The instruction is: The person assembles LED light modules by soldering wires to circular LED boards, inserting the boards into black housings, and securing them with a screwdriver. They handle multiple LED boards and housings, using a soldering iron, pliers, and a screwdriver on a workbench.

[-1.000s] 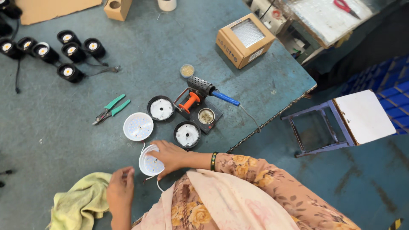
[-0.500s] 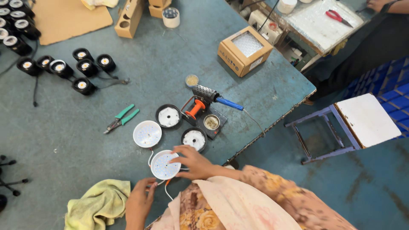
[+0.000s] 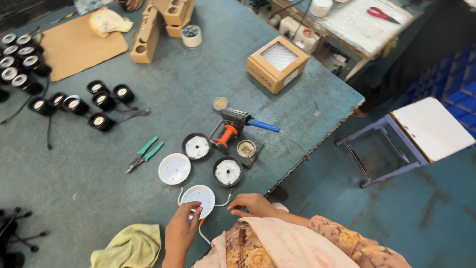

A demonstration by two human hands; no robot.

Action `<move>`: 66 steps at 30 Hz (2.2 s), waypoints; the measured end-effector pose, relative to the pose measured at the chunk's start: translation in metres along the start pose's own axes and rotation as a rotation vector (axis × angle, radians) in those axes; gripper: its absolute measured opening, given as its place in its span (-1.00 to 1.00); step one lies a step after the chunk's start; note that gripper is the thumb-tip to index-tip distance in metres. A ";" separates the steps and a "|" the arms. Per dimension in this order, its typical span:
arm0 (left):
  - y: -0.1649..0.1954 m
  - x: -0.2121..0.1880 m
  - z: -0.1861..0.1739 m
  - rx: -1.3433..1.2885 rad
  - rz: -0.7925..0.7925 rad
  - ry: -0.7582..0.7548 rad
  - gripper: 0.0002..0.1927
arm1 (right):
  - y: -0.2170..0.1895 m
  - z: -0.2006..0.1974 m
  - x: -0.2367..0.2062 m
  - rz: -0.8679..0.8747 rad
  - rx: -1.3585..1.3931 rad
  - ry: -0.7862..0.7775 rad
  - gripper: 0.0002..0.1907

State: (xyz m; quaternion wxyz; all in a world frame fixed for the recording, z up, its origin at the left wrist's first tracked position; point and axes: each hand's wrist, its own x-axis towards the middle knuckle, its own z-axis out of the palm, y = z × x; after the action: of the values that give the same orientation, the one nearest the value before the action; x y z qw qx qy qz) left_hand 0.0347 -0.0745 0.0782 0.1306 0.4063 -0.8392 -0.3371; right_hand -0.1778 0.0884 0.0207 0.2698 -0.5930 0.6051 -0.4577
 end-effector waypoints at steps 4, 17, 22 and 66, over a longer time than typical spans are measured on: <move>0.015 0.006 0.007 0.038 0.023 -0.031 -0.79 | -0.006 -0.017 0.004 -0.133 -0.061 0.003 -0.88; 0.070 0.006 0.111 -0.030 0.004 0.032 -0.74 | -0.009 -0.291 -0.170 0.589 -0.384 -0.750 -0.69; 0.137 0.006 0.160 0.044 0.050 0.072 -0.76 | -0.022 -0.357 -0.276 0.627 0.113 -0.608 -0.63; 0.416 0.168 0.427 -0.088 0.598 -0.138 -0.50 | 0.144 -0.470 -0.332 1.079 0.028 -0.319 -0.76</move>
State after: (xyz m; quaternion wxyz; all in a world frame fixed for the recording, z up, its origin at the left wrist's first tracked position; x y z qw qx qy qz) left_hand -0.5299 0.1764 0.0327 0.1843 0.1114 -0.9130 -0.3465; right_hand -0.6041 0.5004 0.0273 0.5616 -0.2578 0.7681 -0.1674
